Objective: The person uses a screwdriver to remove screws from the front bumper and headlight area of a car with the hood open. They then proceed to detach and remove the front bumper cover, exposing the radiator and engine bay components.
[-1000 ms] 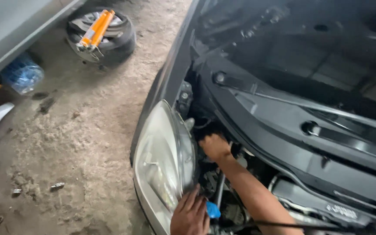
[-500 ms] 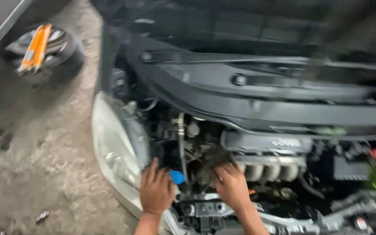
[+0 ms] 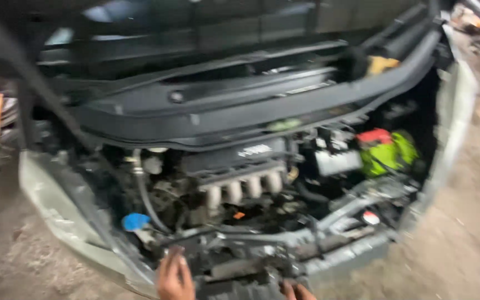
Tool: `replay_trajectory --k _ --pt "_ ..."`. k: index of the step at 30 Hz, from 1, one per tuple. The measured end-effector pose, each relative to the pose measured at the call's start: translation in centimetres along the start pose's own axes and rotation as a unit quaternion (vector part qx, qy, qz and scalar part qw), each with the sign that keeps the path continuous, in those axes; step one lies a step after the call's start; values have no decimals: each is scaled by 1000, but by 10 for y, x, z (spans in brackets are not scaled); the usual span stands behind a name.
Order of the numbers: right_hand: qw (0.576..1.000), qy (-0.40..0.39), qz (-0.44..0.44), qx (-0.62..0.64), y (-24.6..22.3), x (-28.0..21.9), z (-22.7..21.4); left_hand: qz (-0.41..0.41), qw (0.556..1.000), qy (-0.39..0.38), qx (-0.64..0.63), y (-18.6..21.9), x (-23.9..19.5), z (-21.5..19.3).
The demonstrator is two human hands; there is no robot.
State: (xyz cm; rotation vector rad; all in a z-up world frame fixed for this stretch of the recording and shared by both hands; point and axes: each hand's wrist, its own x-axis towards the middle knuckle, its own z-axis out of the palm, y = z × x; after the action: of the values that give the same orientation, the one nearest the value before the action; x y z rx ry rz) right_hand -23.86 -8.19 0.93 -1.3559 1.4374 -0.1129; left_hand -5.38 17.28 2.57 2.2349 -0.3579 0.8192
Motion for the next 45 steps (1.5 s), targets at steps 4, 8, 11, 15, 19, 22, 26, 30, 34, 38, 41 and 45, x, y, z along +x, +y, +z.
replay_trajectory --k 4,8,11,15,19,22,26,30,34,38,41,45 --pt "991 22 -39 -128 -28 5 -77 -104 991 -52 -61 129 -57 38" --pt "983 32 -178 10 -42 37 -120 -310 912 -252 -88 232 -68 77" --pt "977 -17 -87 194 -100 37 -153 -184 899 -352 -182 289 -40 99" --pt "967 -17 -131 219 -154 68 -186 -203 868 -384 -239 359 11 134" --pt "957 -2 -248 152 -193 110 -210 -250 847 -393 -256 411 57 160" --pt "954 -5 -243 178 -253 133 -231 -269 847 -374 -264 438 82 185" --pt "954 46 -295 -9 -340 167 -257 -277 844 -367 -276 459 111 215" --pt "893 73 -428 -114 -389 267 -246 -312 839 -359 -265 473 132 227" --pt "792 6 -580 -188 -481 315 -234 -339 849 -339 -221 478 141 258" --pt "726 -30 -621 -295 -555 369 -210 -432 806 -365 -176 516 177 256" --pt "679 -31 -641 -357 -608 404 -195 -416 857 -251 -174 506 158 305" --pt "633 -42 -621 -461 -642 410 -188 -479 812 -294 -156 537 199 299"
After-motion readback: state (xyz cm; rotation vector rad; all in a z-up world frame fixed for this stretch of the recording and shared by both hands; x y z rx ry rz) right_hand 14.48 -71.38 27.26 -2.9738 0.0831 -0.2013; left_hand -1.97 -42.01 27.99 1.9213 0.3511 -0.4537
